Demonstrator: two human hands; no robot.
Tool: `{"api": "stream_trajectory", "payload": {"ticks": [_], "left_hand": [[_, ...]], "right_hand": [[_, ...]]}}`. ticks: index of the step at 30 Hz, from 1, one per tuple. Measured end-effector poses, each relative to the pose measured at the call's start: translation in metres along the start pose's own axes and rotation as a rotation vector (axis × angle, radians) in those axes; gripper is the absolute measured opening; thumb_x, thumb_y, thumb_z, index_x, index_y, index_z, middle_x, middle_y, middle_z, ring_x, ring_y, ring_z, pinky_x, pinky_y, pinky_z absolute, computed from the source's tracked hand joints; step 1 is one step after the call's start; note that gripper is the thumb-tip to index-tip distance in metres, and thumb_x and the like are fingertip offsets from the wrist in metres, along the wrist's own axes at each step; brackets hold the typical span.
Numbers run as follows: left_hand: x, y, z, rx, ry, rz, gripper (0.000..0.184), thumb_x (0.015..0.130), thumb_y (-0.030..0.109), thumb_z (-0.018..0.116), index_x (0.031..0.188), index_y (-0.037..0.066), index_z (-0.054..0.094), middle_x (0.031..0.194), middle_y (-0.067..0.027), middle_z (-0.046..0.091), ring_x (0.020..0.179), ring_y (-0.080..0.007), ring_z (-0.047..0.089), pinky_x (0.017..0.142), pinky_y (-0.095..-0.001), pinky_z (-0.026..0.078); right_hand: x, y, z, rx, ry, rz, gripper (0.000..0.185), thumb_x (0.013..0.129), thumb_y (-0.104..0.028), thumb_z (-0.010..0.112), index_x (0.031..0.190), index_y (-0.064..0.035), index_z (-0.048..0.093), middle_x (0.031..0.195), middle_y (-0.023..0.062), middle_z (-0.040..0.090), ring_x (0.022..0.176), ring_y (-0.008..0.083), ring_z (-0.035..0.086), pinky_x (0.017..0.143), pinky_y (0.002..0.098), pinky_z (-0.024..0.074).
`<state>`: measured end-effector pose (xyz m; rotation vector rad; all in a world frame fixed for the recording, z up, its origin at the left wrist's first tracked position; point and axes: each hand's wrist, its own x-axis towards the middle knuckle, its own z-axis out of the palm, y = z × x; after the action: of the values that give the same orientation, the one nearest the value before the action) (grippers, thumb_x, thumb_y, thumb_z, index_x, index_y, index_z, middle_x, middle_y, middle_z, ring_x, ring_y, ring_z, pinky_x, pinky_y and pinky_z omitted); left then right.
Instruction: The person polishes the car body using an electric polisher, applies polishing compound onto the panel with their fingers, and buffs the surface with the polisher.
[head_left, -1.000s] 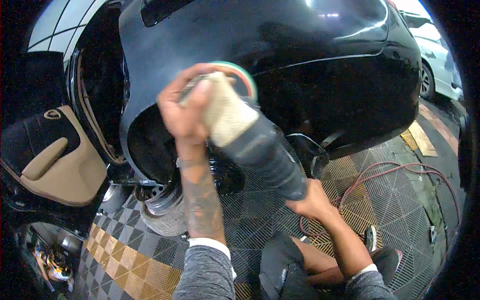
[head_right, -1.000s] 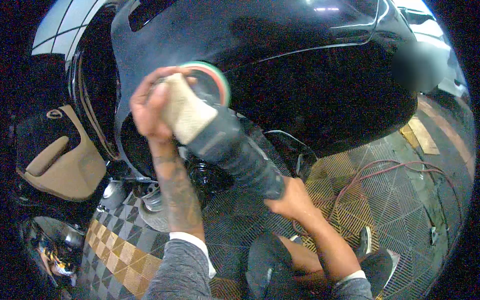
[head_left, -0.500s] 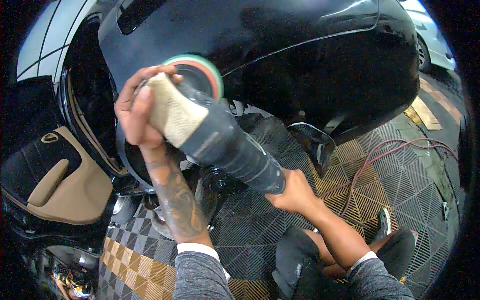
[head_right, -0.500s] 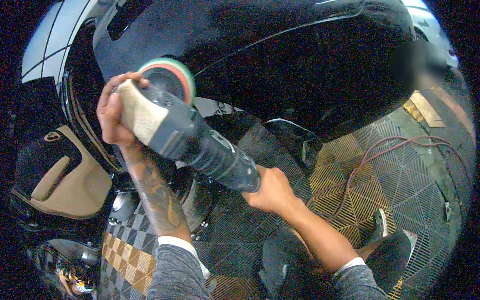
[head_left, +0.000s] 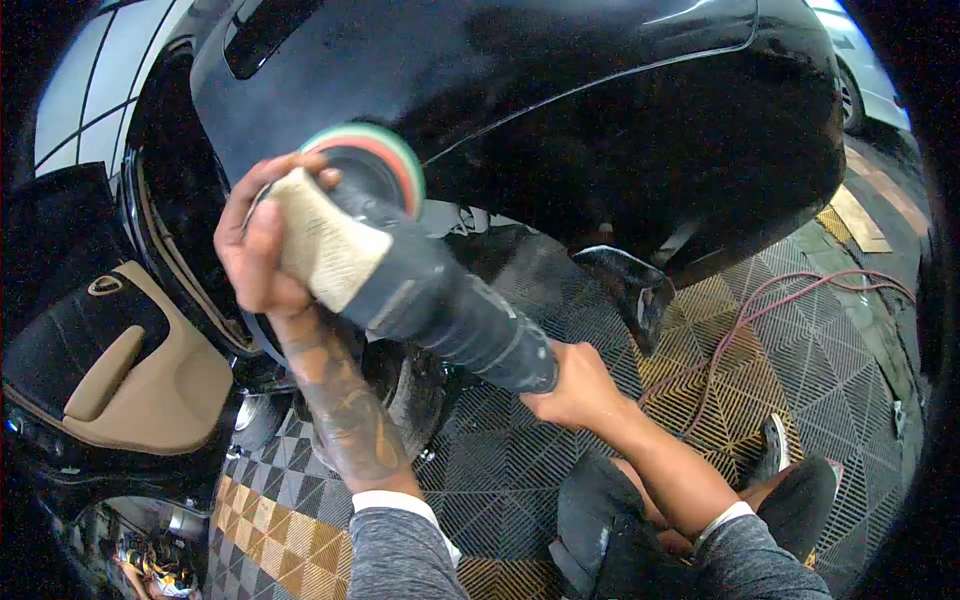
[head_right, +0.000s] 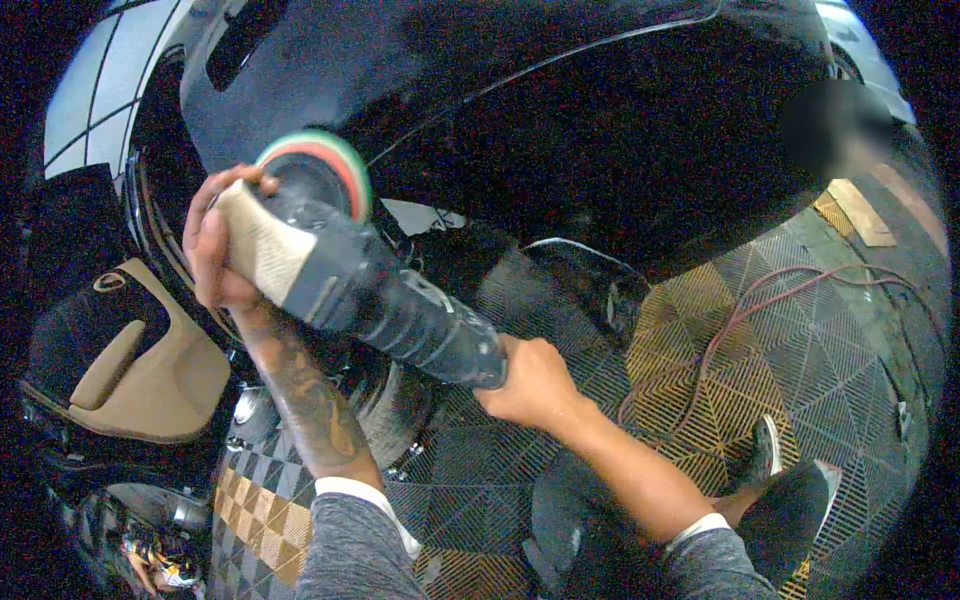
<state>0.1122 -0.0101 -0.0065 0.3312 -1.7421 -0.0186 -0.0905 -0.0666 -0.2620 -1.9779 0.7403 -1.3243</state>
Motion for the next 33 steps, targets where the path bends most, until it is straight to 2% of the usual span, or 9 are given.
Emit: {"api": "stream_trajectory", "payload": {"ticks": [8,9,11,14,19,25,29,30,33], "left_hand": [[-0.014,0.002,-0.004,0.075,0.015,0.018,0.044,0.083,0.016,0.055,0.116,-0.013,0.062,0.106,-0.0319,0.068,0.094,-0.0383,0.070,0.088,-0.0464,0.056],[-0.014,-0.001,0.007,0.164,0.019,-0.081,0.062,0.082,0.032,0.057,0.120,-0.017,0.057,0.109,-0.0316,0.067,0.097,-0.0363,0.069,0.094,-0.0432,0.054],[-0.009,-0.005,0.061,0.024,-0.007,-0.173,0.051,0.081,0.017,0.060,0.121,-0.014,0.059,0.109,-0.0314,0.068,0.094,-0.0382,0.071,0.088,-0.0411,0.058],[0.002,-0.026,0.142,-0.013,-0.136,-0.083,0.030,0.081,0.020,0.071,0.102,-0.001,0.074,0.095,-0.0138,0.075,0.086,-0.0205,0.072,0.080,-0.0341,0.058],[-0.003,-0.042,0.214,0.057,-0.204,-0.002,0.021,0.082,0.018,0.072,0.094,0.001,0.075,0.083,-0.0096,0.075,0.075,-0.0137,0.070,0.071,-0.0289,0.056],[-0.007,-0.030,0.136,0.045,-0.162,-0.001,0.025,0.087,0.014,0.067,0.105,-0.003,0.072,0.093,-0.0134,0.075,0.083,-0.0205,0.072,0.077,-0.0346,0.060],[0.001,-0.008,0.043,-0.023,-0.047,-0.133,0.041,0.085,0.014,0.062,0.117,-0.012,0.062,0.105,-0.0268,0.070,0.092,-0.0321,0.072,0.083,-0.0399,0.060],[0.003,0.003,0.031,-0.077,0.013,-0.115,0.034,0.086,0.013,0.063,0.112,-0.010,0.066,0.100,-0.0230,0.072,0.087,-0.0289,0.073,0.080,-0.0387,0.060],[0.007,0.005,-0.005,-0.090,0.024,-0.071,0.041,0.086,0.014,0.060,0.116,-0.013,0.062,0.104,-0.0291,0.070,0.093,-0.0342,0.072,0.086,-0.0413,0.059]], "right_hand": [[-0.012,-0.008,-0.010,-0.131,-0.143,0.075,0.041,0.067,-0.030,0.073,0.093,0.0005,0.069,0.084,0.0262,0.070,0.079,0.0456,0.068,0.077,0.0503,0.0560],[-0.021,0.001,-0.013,-0.101,-0.101,0.094,0.039,0.068,-0.029,0.073,0.093,0.0004,0.069,0.084,0.0256,0.071,0.079,0.0458,0.068,0.076,0.0498,0.0559],[-0.040,0.015,-0.029,-0.086,-0.072,0.115,0.037,0.068,-0.027,0.074,0.092,0.0001,0.069,0.082,0.0237,0.071,0.077,0.0439,0.069,0.075,0.0482,0.0558],[-0.067,0.020,-0.064,0.008,-0.009,0.362,0.031,0.068,-0.019,0.075,0.092,-0.0003,0.069,0.080,0.0197,0.071,0.073,0.0356,0.069,0.073,0.0433,0.0542],[-0.103,0.076,-0.085,0.050,0.112,0.333,0.033,0.067,-0.014,0.076,0.094,0.0011,0.066,0.095,0.0171,0.071,0.084,0.0261,0.067,0.078,0.0381,0.0518],[-0.068,0.025,-0.059,-0.044,0.027,0.249,0.029,0.070,-0.023,0.075,0.089,-0.0026,0.068,0.076,0.0174,0.069,0.070,0.0330,0.067,0.072,0.0407,0.0535],[-0.029,0.008,-0.026,-0.109,-0.082,0.107,0.039,0.067,-0.029,0.076,0.092,-0.0001,0.069,0.088,0.0248,0.071,0.083,0.0421,0.069,0.078,0.0464,0.0558],[-0.018,-0.013,-0.024,-0.049,-0.107,0.092,0.041,0.067,-0.030,0.076,0.093,0.0009,0.069,0.088,0.0263,0.071,0.085,0.0439,0.069,0.080,0.0474,0.0558],[-0.005,-0.023,-0.016,-0.051,-0.134,0.068,0.041,0.066,-0.026,0.075,0.094,0.0038,0.068,0.084,0.0259,0.070,0.083,0.0409,0.070,0.077,0.0441,0.0555]]}}
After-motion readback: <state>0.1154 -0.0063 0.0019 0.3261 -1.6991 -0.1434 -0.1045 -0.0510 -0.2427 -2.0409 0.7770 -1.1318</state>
